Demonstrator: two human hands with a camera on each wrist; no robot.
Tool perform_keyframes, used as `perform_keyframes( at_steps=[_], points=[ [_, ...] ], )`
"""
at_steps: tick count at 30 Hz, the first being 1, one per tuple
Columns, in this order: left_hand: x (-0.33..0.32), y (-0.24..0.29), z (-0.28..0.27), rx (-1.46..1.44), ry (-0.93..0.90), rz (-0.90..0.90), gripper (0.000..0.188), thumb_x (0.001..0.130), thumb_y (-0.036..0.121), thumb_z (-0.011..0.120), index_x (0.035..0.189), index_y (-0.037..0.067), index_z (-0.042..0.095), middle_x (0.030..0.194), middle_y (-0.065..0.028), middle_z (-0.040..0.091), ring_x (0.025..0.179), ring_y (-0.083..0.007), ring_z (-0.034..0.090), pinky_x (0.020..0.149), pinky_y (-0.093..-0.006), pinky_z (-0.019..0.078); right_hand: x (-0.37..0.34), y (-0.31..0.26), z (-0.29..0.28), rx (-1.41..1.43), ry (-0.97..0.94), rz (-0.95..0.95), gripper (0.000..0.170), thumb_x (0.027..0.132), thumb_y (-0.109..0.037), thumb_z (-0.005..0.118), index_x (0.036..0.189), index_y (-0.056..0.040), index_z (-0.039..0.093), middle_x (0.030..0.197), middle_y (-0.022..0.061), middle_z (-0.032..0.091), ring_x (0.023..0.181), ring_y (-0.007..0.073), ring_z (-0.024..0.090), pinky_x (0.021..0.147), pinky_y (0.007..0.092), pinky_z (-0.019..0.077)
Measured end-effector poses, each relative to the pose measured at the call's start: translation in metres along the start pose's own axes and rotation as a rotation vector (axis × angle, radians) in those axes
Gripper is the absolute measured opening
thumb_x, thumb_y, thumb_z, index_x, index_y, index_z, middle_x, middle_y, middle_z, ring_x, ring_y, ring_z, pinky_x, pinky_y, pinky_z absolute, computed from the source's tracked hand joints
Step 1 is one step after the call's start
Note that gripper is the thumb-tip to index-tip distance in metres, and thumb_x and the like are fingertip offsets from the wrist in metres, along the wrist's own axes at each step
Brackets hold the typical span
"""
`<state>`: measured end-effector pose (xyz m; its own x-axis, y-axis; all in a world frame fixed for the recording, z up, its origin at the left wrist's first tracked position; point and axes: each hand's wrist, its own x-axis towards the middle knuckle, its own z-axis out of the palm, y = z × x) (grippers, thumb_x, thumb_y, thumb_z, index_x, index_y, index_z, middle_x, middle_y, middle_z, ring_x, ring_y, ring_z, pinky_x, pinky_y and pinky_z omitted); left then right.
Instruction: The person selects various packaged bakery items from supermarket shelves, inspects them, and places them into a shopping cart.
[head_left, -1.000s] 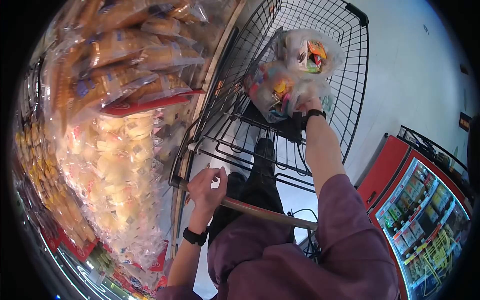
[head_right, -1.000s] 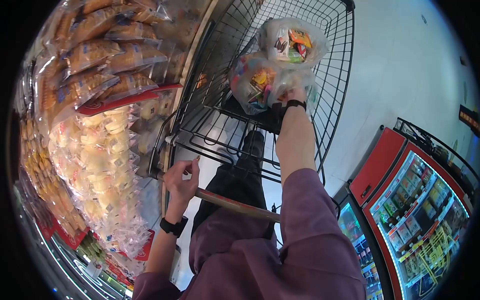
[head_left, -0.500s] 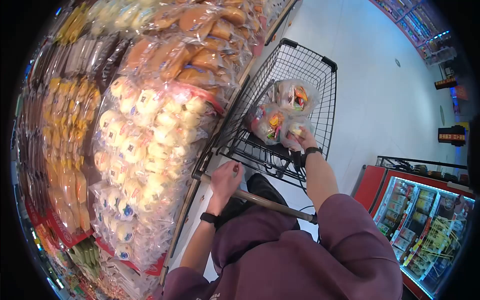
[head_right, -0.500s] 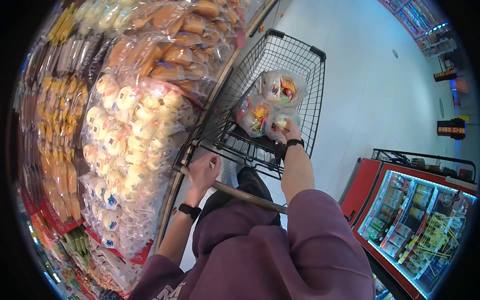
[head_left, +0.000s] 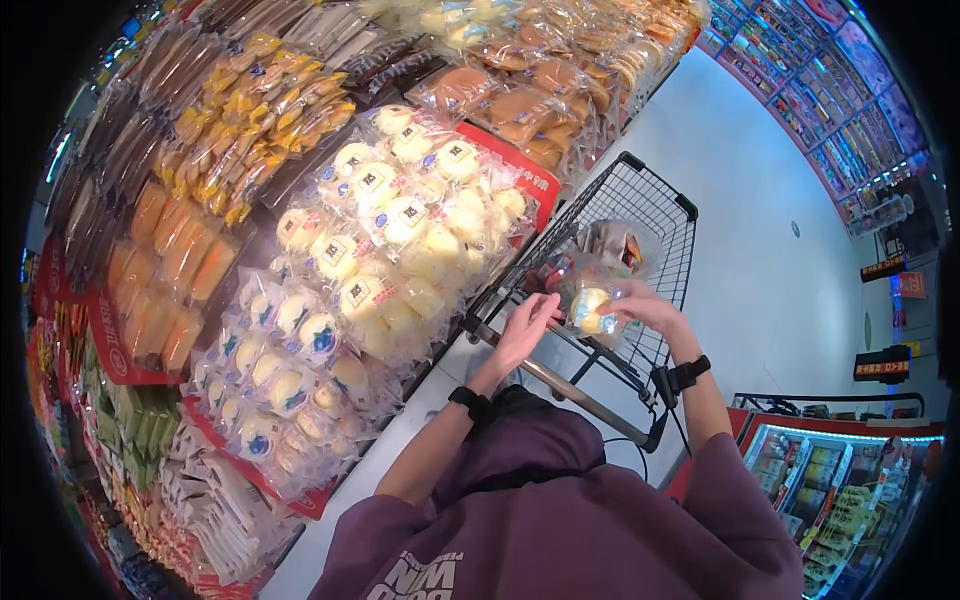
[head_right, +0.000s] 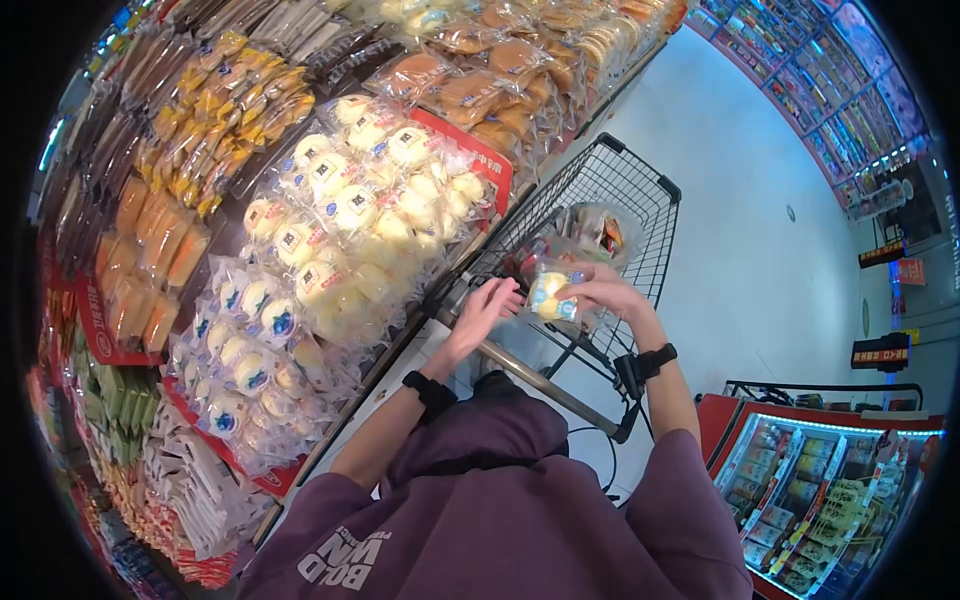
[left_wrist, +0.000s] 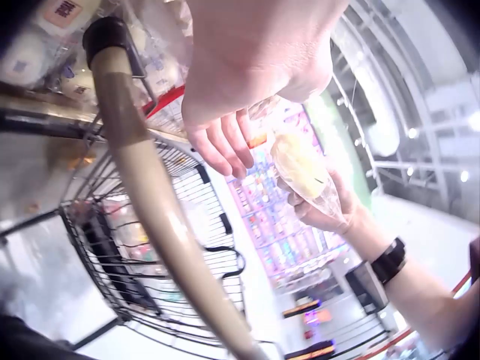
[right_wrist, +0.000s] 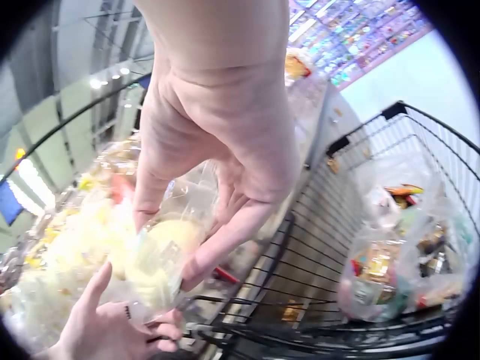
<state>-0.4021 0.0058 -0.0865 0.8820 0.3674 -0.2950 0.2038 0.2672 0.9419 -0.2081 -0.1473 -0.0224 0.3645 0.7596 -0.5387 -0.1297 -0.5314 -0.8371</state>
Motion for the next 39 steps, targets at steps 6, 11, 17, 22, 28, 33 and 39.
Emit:
perform_keyframes(
  at_steps=[6,11,17,22,28,33,39],
  points=[
    [-0.06,0.062,-0.003,-0.311,0.013,0.178,0.038,0.092,0.024,0.07,0.119,0.001,0.058,0.109,-0.0062,0.065,0.095,-0.0087,0.06,0.084,-0.0263,0.0497,-0.021,-0.088,0.071,-0.207,-0.258,-0.292,0.061,0.072,-0.007,0.081,0.125,-0.0052,0.051,0.1,0.0021,0.066,0.084,0.0063,0.061,0.072,0.0227,0.0497],
    [-0.1,0.105,-0.029,-0.316,0.267,0.359,0.032,0.096,0.025,0.065,0.108,-0.005,0.061,0.086,-0.0094,0.068,0.064,-0.0152,0.066,0.05,-0.0288,0.0544,-0.041,-0.118,0.135,0.011,-0.097,-0.41,0.047,0.085,-0.008,0.074,0.124,-0.0048,0.049,0.092,-0.0014,0.061,0.082,0.0034,0.058,0.073,0.0208,0.0462],
    [-0.144,0.109,-0.045,-0.526,0.329,0.472,0.043,0.104,0.035,0.046,0.108,-0.006,0.058,0.085,-0.0132,0.068,0.059,-0.0171,0.066,0.051,-0.0283,0.054,-0.058,-0.125,0.206,0.013,0.108,-0.654,0.028,0.093,-0.014,0.068,0.114,0.001,0.058,0.084,-0.002,0.06,0.076,0.0022,0.054,0.069,0.0199,0.0445],
    [-0.187,0.117,-0.053,-0.479,0.309,0.547,0.03,0.099,0.018,0.057,0.112,-0.009,0.057,0.095,-0.0137,0.068,0.075,-0.016,0.069,0.061,-0.0281,0.0579,-0.071,-0.142,0.227,0.095,0.075,-0.663,0.029,0.094,-0.016,0.066,0.117,0.0012,0.06,0.089,0.0008,0.064,0.075,0.0014,0.058,0.061,0.0176,0.0442],
    [-0.226,0.112,-0.069,-0.388,0.343,0.584,0.028,0.091,0.001,0.066,0.115,-0.01,0.057,0.106,-0.0143,0.068,0.091,-0.0161,0.068,0.078,-0.0308,0.0595,-0.087,-0.149,0.252,0.072,0.085,-0.698,0.031,0.094,-0.018,0.066,0.119,0.0004,0.059,0.097,0.004,0.065,0.084,0.0065,0.062,0.069,0.0217,0.0507],
    [-0.242,0.11,-0.082,-0.435,0.449,0.641,0.029,0.092,0.003,0.066,0.116,-0.01,0.056,0.106,-0.0143,0.068,0.091,-0.0164,0.068,0.08,-0.0302,0.0587,-0.095,-0.144,0.283,0.065,-0.038,-0.767,0.043,0.088,-0.012,0.073,0.126,-0.0005,0.055,0.109,0.0069,0.065,0.102,0.011,0.061,0.084,0.0273,0.0508],
    [-0.269,0.106,-0.102,-0.353,0.41,0.545,0.026,0.09,0.001,0.068,0.112,-0.01,0.06,0.099,-0.012,0.07,0.085,-0.015,0.069,0.079,-0.029,0.0583,-0.101,-0.148,0.308,0.195,-0.045,-0.683,0.045,0.088,-0.008,0.073,0.127,-0.0019,0.052,0.106,0.0094,0.068,0.098,0.01,0.063,0.085,0.0259,0.0501]
  ],
)
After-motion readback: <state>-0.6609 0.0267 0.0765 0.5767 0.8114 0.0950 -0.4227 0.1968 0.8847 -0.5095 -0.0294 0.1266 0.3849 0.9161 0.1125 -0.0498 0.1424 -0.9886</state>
